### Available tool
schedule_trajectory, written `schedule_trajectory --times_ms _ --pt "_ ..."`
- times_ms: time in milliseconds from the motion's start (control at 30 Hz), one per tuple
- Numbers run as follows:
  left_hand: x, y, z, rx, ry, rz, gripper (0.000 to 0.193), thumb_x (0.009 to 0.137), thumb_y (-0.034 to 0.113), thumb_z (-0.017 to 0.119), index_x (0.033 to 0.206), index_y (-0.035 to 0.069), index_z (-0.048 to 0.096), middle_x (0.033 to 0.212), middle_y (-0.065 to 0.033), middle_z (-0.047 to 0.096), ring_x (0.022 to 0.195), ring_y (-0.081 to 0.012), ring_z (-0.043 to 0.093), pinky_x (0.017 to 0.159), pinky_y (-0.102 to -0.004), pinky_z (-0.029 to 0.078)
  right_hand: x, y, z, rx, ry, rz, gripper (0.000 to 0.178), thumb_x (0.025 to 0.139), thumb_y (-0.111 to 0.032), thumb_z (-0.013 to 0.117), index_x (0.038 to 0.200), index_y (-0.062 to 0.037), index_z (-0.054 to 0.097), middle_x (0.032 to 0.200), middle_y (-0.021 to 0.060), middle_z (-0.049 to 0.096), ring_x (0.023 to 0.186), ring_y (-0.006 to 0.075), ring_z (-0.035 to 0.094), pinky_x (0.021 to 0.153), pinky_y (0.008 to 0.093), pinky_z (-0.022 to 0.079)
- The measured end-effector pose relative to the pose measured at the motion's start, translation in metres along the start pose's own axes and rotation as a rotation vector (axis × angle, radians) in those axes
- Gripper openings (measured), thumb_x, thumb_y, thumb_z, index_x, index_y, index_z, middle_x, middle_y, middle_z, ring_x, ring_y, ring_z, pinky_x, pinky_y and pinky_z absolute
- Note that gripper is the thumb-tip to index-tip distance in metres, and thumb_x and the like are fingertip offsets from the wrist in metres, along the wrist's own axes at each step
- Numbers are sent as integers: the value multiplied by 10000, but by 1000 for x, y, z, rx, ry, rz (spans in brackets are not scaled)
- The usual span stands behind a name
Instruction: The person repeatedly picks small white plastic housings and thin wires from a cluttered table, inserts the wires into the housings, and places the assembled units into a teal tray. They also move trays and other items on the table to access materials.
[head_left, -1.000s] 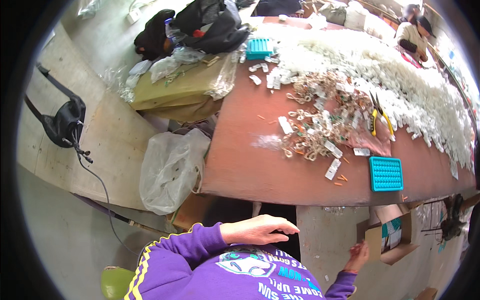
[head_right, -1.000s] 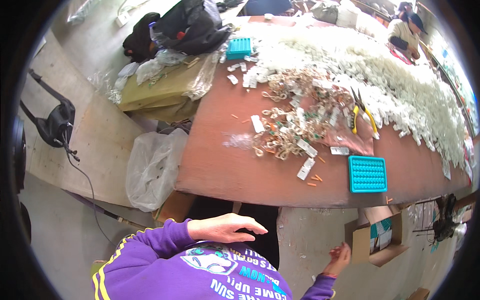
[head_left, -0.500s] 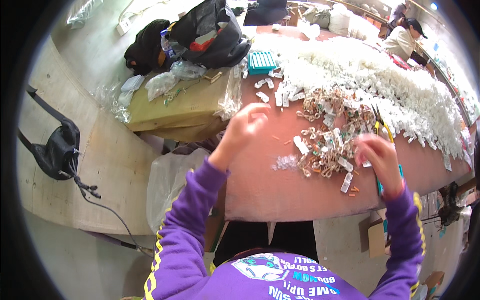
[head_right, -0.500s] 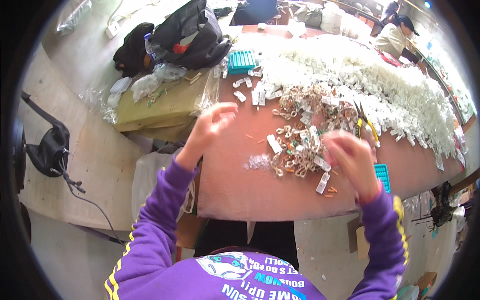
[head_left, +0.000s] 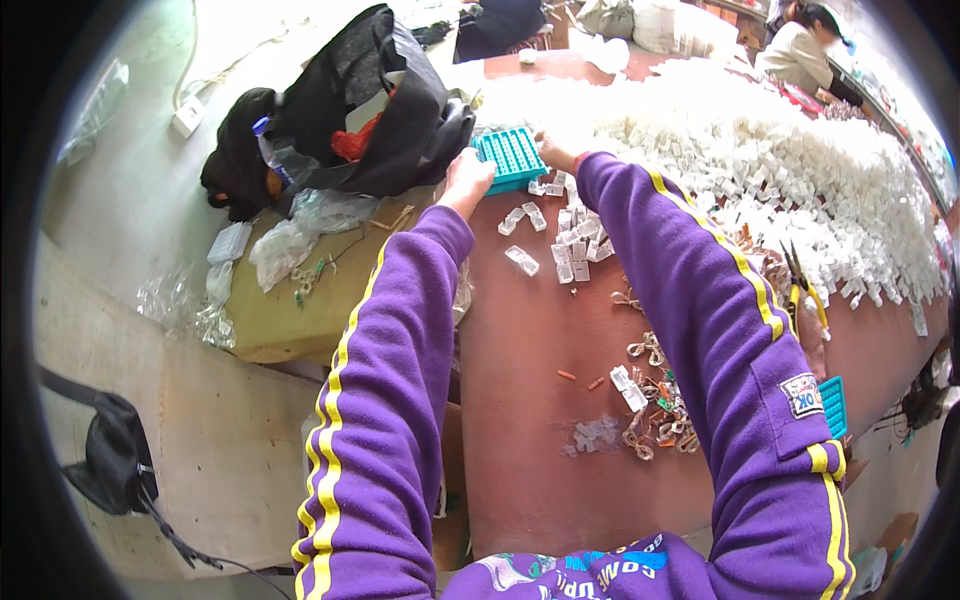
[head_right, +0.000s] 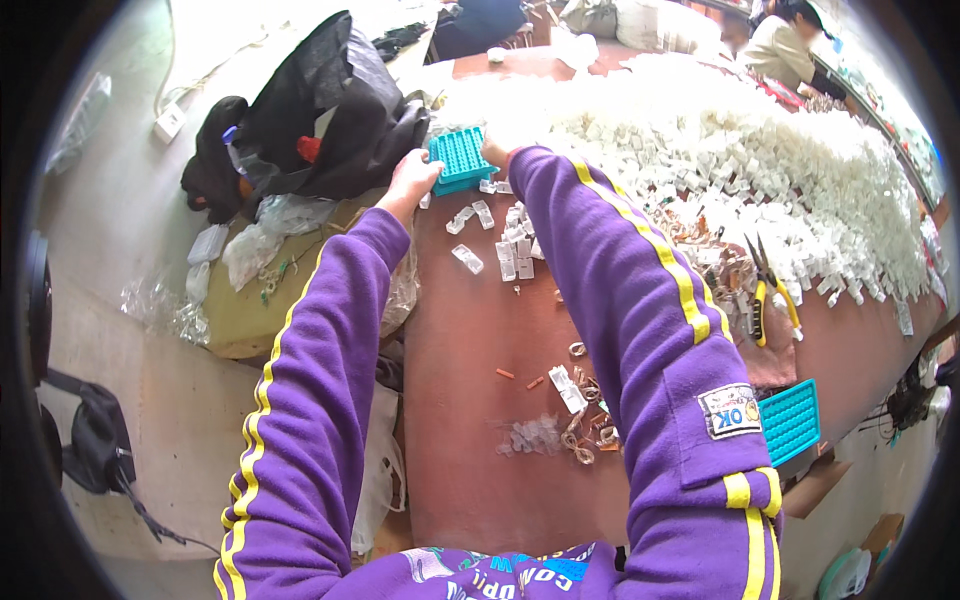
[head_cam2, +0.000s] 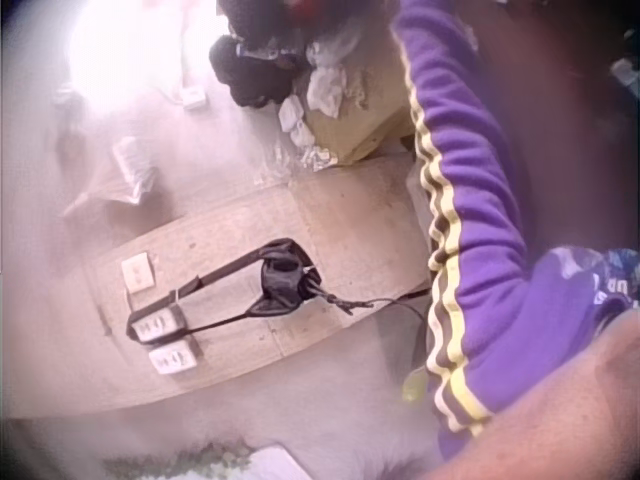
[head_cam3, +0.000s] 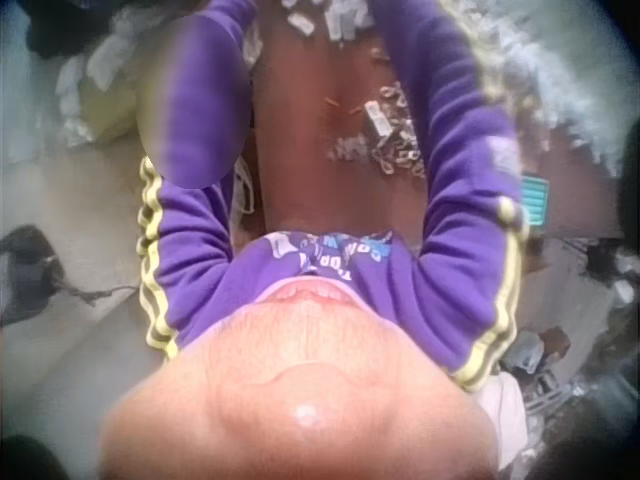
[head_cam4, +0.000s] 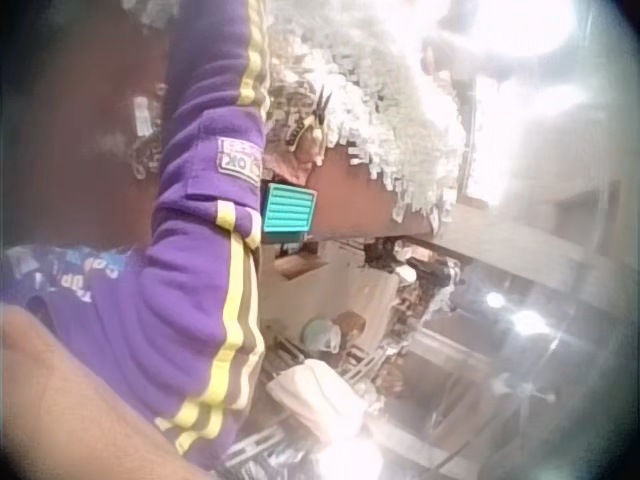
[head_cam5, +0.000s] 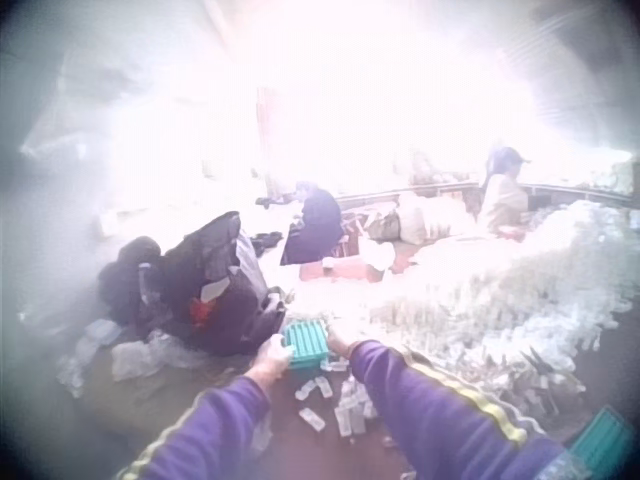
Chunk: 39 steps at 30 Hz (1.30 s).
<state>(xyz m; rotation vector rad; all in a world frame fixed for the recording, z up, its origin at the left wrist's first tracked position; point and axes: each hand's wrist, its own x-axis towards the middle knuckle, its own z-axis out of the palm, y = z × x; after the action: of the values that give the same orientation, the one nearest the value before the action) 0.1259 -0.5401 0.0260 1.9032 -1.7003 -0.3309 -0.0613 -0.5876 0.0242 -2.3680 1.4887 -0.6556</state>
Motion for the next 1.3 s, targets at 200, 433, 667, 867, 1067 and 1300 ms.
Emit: schedule_trajectory --times_ms 200,433,667,867,1067,1300 --pt "10 11 2 86 -54 -44 651 840 407 657 1317 -15 526 1284 -237 583 1227 -336 547 1026 -391 430 18 -14 5 30 -205 172 315 841 -129 518 1073 -18 699 1007 191 710 896 285 699 829 378 535" --pt "19 17 6 157 -69 -29 654 833 448 662 1287 -8 550 1264 -242 593 1208 -342 561 1016 -405 437 41 7 35 -64 101 -99 290 822 -289 622 962 -61 733 838 141 728 690 254 706 654 389 554" --pt "32 20 20 264 -21 25 631 802 500 692 1170 -6 617 1167 -248 640 1130 -366 607 952 -438 480 36 20 35 169 -73 -18 191 773 -150 614 898 -39 706 791 144 704 666 249 689 636 387 545" --pt "47 16 22 297 -45 79 641 767 472 736 1199 14 619 1192 -209 644 1134 -344 613 963 -417 479 7 18 25 245 2 -45 136 730 -31 608 844 -21 682 751 146 684 646 244 674 621 386 536" --pt "49 18 32 316 27 -62 686 775 487 724 1283 55 565 1234 -187 628 1177 -345 585 989 -424 457 -36 17 37 -137 102 -660 148 707 -18 627 831 -16 707 802 183 654 789 305 675 734 400 536" --pt "52 12 29 441 -138 132 572 870 500 586 1257 79 601 1260 -172 615 1175 -343 578 1001 -420 443 -42 35 19 186 -150 -660 113 700 39 604 778 48 685 790 192 660 722 284 657 707 351 521"
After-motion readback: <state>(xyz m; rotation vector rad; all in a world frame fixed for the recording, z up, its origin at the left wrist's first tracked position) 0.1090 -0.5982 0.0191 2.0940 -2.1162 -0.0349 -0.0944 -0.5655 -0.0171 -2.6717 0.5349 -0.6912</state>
